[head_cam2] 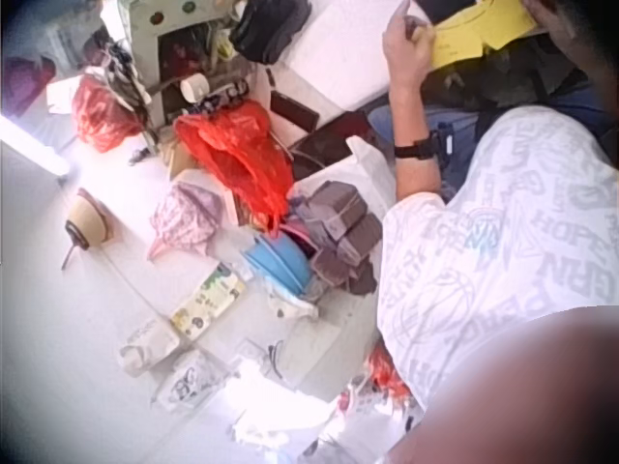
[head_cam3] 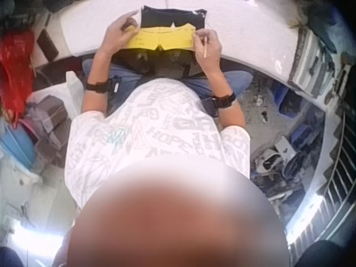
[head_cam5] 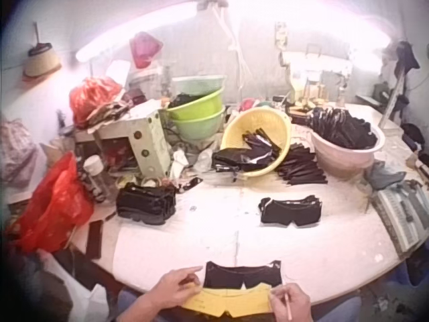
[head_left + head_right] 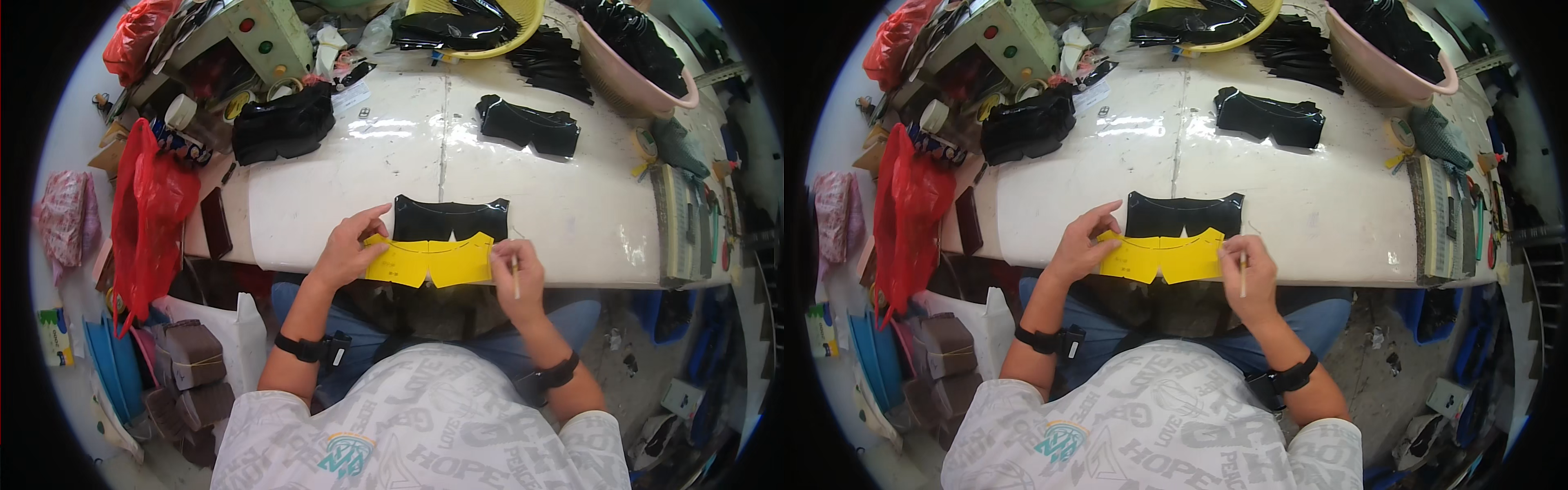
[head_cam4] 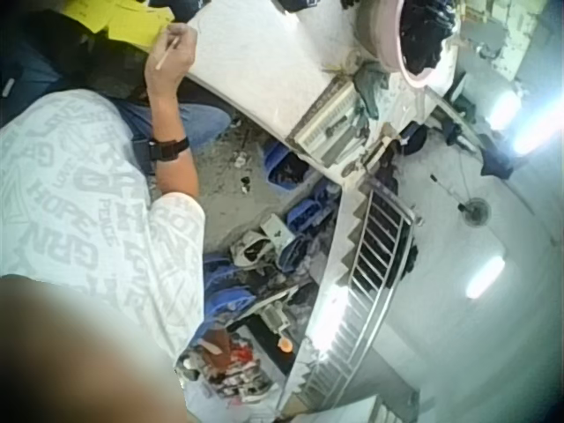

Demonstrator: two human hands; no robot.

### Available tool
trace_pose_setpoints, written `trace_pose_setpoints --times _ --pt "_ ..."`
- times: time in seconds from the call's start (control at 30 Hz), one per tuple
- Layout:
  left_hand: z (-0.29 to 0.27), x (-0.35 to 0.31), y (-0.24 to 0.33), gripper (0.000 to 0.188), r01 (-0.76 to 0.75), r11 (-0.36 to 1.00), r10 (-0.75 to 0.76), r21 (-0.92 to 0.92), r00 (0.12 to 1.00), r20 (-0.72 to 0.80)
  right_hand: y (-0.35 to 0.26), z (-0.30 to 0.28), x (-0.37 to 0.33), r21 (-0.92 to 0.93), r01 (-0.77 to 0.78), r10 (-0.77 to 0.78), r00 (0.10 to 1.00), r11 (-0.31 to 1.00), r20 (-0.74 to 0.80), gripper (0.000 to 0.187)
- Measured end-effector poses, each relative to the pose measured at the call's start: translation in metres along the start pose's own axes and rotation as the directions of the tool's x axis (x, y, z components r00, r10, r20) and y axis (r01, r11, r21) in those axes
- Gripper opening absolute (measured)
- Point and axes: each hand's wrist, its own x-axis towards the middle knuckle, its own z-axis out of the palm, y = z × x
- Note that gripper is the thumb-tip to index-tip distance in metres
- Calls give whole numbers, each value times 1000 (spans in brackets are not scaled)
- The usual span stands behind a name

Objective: The person is marking and aligning shoe component templates on synthetic leather material at a factory workstation.

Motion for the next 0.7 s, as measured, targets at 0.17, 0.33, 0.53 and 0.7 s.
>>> trace_pose_setpoints --times 0.17,0.33,0.53,0.7 --pt "-5 3 1 50 -133 983 130 123 991 32 -21 -20 37 -36 -242 230 951 970 -207 22" --pt "-2 10 13 36 -206 922 170 329 976 135 -3 -11 58 -109 -324 306 939 940 -155 17" --pt "-7 13 15 41 -144 933 79 330 976 202 -14 7 57 -160 -189 164 973 969 -162 27" --pt "-7 11 16 44 -125 920 49 372 977 207 -5 7 53 -251 -29 4 995 968 -100 25"
